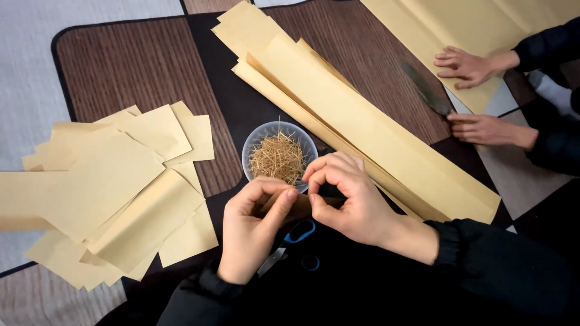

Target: The person cuts and folds paper strips and handles toothpicks to prepare packaging.

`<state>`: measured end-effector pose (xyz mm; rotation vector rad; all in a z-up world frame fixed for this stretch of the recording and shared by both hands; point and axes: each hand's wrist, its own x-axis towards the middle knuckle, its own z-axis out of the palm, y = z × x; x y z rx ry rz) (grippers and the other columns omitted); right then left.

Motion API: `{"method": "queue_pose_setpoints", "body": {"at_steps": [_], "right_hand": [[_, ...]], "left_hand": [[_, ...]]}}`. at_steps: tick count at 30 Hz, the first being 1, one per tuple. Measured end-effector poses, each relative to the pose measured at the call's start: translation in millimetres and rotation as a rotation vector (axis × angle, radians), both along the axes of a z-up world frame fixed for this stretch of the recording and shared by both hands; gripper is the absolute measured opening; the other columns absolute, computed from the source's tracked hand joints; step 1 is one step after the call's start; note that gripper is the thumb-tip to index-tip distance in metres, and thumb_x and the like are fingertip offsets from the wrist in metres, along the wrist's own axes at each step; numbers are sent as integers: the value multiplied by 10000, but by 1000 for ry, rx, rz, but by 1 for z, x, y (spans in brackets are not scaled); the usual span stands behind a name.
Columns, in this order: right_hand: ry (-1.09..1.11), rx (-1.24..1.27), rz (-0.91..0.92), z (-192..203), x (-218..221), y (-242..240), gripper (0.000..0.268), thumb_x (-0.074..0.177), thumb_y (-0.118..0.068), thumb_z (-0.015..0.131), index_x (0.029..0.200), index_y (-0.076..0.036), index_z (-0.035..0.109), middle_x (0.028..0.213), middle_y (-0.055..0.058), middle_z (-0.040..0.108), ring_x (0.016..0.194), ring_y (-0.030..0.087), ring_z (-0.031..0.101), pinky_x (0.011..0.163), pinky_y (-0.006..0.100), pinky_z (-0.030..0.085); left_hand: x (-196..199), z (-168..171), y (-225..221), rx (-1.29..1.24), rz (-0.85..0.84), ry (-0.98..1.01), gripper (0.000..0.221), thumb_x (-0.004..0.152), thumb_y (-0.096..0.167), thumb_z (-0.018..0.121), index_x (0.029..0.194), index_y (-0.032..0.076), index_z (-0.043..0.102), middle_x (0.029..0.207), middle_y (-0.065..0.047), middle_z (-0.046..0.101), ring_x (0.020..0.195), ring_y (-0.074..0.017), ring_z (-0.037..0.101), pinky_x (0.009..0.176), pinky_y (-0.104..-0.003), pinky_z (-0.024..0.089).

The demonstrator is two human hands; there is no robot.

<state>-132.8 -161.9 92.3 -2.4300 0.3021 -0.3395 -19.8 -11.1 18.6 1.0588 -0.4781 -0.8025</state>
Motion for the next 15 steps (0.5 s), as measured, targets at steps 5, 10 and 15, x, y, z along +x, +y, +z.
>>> {"method": "queue_pose_setpoints", "body": {"at_steps": [5,10,15], "right_hand": [[17,17,-1,1,2,1,112,806,-102,713,849,-120,610,1083,14,673,1099,207,609,1069,381,364],[29,52,6,3,2,1,96,809,-115,698,819,-123,603,1065,8,687,1089,187,627,1090,381,353],[32,55,9,3,3,1,90,816,-119,691,817,-123,602,1060,5,690,1088,179,631,1096,379,352]], "left_hand": [[7,-2,3,24,45,-113,73,943,32,731,972,-28,702,988,-64,709,901,-101,665,814,-219,524],[18,0,9,26,176,-222,72,964,42,720,985,-23,697,1003,-70,726,936,-119,672,866,-234,528],[20,1,10,60,212,-234,85,966,51,721,985,-29,702,994,-68,727,930,-116,666,863,-230,520]]}}
